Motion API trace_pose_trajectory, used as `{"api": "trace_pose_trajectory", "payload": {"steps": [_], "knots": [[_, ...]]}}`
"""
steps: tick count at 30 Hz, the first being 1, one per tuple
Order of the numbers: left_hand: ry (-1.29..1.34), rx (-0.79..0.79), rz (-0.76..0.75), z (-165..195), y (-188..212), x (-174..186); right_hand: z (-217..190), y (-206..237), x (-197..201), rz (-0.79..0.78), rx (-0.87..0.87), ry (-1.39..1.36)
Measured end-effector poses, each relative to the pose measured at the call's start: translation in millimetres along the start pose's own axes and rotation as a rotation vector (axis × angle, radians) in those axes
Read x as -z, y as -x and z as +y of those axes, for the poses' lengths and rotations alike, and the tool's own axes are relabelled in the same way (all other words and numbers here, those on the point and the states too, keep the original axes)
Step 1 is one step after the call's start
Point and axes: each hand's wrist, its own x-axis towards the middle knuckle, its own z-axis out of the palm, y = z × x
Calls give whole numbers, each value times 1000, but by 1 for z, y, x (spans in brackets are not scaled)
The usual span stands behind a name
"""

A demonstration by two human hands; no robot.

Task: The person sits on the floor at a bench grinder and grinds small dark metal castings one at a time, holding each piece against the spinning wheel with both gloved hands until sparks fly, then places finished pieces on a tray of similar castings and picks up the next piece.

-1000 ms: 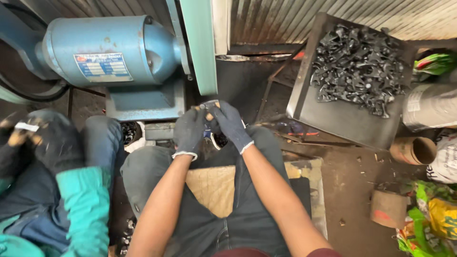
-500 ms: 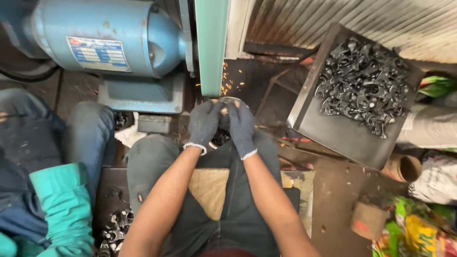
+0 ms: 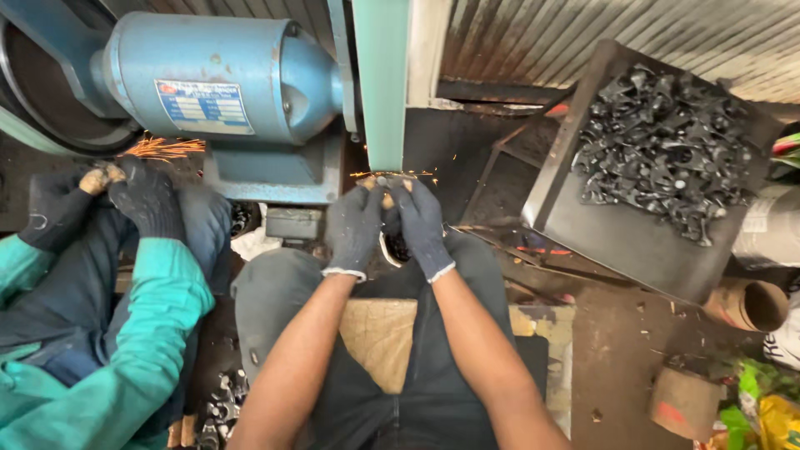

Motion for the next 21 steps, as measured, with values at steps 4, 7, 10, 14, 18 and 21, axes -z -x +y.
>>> {"api": "trace_pose_trajectory", "payload": {"steps": [4, 7, 10, 14, 18, 21], "knots": [[-27, 44, -90, 2, -10, -19, -14, 3, 5, 50, 47, 117], [-10, -96, -69, 8, -9, -25, -20, 5, 8, 167, 49, -55], [-85, -210, -100, 11, 2, -20, -14, 15, 18, 209, 132, -109], [-324, -320, -176, 14, 12, 3, 1, 28, 42, 72, 415, 317], [-186, -230, -245, 19, 10, 22, 6, 29, 43, -19, 291, 491], [141, -12, -203, 22, 7, 18, -1, 16, 35, -21, 231, 501]]}}
